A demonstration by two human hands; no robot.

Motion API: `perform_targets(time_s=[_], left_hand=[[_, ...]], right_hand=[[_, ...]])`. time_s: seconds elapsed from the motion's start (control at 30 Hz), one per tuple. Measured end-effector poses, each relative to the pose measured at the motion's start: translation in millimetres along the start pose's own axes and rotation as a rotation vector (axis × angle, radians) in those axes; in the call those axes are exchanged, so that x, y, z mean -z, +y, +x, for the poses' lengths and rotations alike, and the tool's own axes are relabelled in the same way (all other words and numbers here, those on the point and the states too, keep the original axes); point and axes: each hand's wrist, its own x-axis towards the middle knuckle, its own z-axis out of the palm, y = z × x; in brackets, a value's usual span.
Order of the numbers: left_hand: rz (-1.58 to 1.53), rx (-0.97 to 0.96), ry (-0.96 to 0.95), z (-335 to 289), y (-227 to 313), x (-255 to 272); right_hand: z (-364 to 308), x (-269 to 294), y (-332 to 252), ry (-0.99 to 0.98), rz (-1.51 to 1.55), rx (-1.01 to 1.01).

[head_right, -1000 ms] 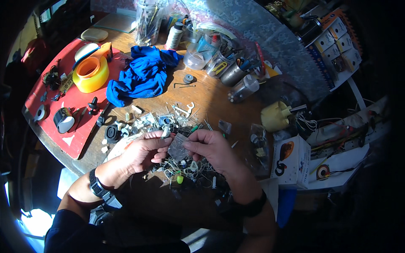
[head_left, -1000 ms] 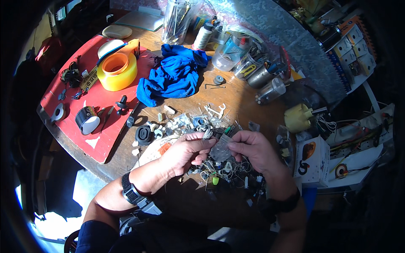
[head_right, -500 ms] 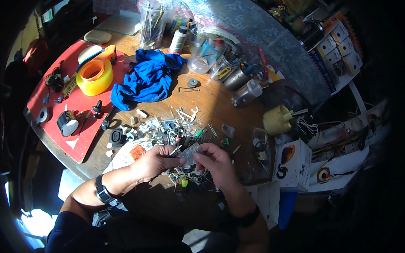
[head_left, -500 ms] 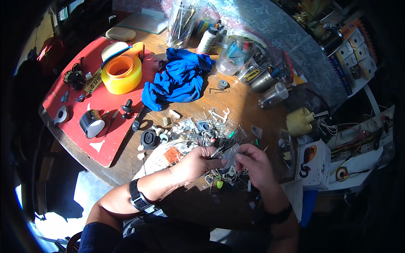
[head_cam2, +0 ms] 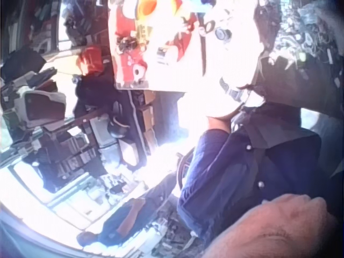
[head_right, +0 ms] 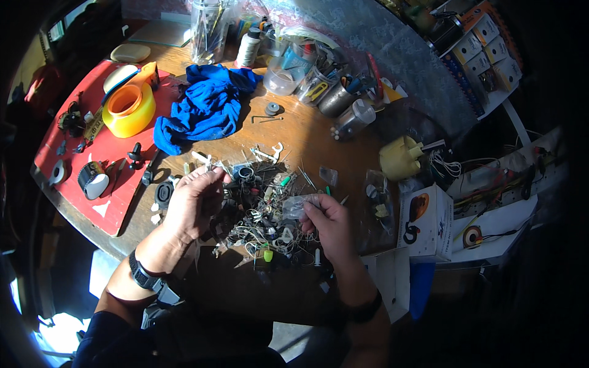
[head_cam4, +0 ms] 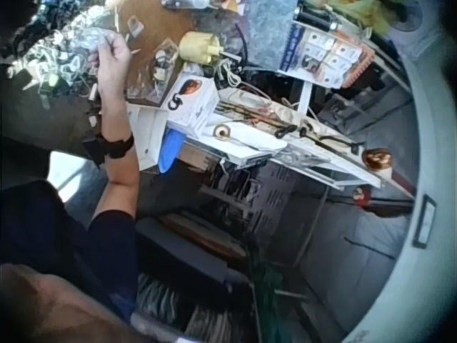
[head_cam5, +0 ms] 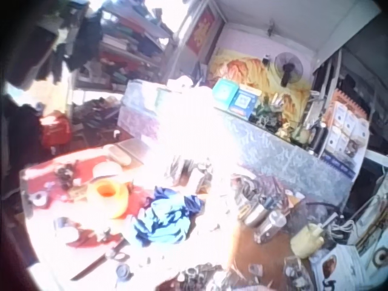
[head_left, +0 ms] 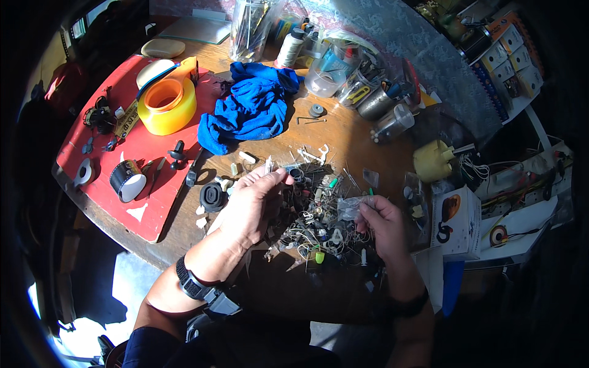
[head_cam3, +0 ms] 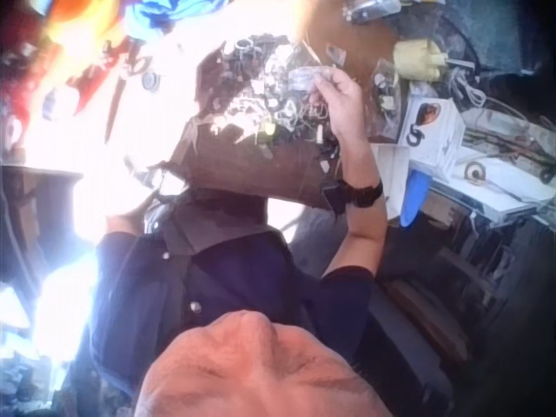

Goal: The person sorts through a pile of small electronic components and wires on a cluttered workbench. They pick up individual items, separate them, and place some into a small white box while continuing to sift through the pile.

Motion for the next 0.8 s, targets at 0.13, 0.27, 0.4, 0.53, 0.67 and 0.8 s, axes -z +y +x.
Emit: perform_targets(time_s=[0.13,0.27,0.4,0.53,0.67,0.8], left_hand=[[-0.081,-0.089,0.072,6,8,10],[-0.153,-0.139,0.093,7,12,15],[-0.29,-0.187,0.177,10,14,16],[-0.257,-0.175,0.191,8,12,17],[-0.258,-0.182,0.246,10,11,15],[-0.254,-0.194,0.202,8,13,16]], right_hand=[[6,2,4,0.0,-0.01,-0.015],[15,-2,8,0.065,-0.06,0.011],[20,-14,5,0.217,-0.741,0.351],[29,-44,5,-0.078,-0.902,0.615],[52,-74,15,-0.142,-1.041,0.737],[61,-65,15,-0.175,-1.09,0.683]])
